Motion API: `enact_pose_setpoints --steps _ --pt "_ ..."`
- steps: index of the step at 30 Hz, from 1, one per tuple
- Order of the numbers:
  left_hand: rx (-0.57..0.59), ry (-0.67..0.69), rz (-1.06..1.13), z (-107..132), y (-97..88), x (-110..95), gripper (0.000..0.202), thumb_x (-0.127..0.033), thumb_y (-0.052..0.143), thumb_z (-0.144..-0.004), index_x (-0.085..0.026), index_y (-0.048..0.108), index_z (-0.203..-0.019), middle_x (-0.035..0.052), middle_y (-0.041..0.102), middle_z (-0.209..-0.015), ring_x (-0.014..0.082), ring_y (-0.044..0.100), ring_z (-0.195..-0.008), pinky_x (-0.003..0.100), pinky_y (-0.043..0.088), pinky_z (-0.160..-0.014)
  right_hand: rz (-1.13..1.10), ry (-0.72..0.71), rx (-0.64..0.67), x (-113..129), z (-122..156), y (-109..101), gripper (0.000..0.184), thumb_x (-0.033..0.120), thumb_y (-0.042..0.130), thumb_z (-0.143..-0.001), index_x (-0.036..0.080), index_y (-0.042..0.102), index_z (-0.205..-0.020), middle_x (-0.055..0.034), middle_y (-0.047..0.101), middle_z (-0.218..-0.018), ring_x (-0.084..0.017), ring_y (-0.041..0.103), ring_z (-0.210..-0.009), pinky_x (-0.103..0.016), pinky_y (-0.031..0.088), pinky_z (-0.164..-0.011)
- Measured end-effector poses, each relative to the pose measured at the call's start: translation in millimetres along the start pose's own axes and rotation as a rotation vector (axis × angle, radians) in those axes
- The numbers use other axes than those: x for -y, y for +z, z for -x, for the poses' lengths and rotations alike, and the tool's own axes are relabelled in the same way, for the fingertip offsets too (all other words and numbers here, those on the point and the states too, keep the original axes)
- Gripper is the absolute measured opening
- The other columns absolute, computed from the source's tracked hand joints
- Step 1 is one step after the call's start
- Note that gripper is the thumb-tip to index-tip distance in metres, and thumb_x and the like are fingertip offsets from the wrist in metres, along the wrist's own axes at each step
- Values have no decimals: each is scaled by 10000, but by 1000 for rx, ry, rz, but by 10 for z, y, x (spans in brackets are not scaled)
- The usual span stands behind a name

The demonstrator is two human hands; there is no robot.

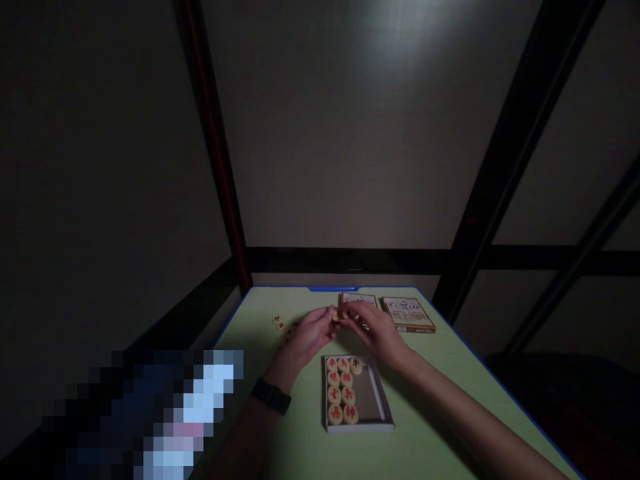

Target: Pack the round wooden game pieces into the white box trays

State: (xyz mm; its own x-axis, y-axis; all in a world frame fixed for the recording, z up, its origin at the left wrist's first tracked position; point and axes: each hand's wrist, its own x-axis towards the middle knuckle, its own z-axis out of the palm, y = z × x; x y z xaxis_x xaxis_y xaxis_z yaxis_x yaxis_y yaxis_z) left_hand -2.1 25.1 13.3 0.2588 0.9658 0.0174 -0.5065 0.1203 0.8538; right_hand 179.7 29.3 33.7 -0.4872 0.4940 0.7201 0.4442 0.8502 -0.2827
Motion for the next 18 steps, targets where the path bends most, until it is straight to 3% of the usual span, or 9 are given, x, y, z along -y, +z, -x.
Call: enact_pose_setpoints --steps 5,9,12,18 --pt "75 -11 -54 59 -51 23 380 -317 850 -703 -136 726 -1012 70 671 -935 122 570 -814 236 414 -721 -126 251 -45 -5 133 -78 160 279 612 -926 206 687 -1047 -92 709 -1010 -199 677 -838 -319 567 -756" --pt "92 -28 -69 122 -45 32 394 -334 859 -692 -141 723 -1008 88 679 -977 153 596 -880 267 443 -792 -86 142 -60 60 201 -34 180 285 591 -941 191 673 -1072 -99 685 -984 -208 658 -865 -332 559 -787" --pt "112 -39 -78 150 -8 41 435 -376 890 -645 -132 729 -966 85 672 -946 144 585 -824 252 435 -728 24 60 -16 125 233 -3 235 323 539 -975 183 653 -1126 -112 658 -1001 -222 640 -920 -331 549 -796" --pt "177 -42 -150 180 21 26 428 -438 883 -644 -115 732 -878 53 630 -830 114 534 -739 223 372 -635 165 48 73 175 253 16 264 359 496 -993 182 632 -1134 -112 628 -1019 -219 628 -914 -320 538 -782"
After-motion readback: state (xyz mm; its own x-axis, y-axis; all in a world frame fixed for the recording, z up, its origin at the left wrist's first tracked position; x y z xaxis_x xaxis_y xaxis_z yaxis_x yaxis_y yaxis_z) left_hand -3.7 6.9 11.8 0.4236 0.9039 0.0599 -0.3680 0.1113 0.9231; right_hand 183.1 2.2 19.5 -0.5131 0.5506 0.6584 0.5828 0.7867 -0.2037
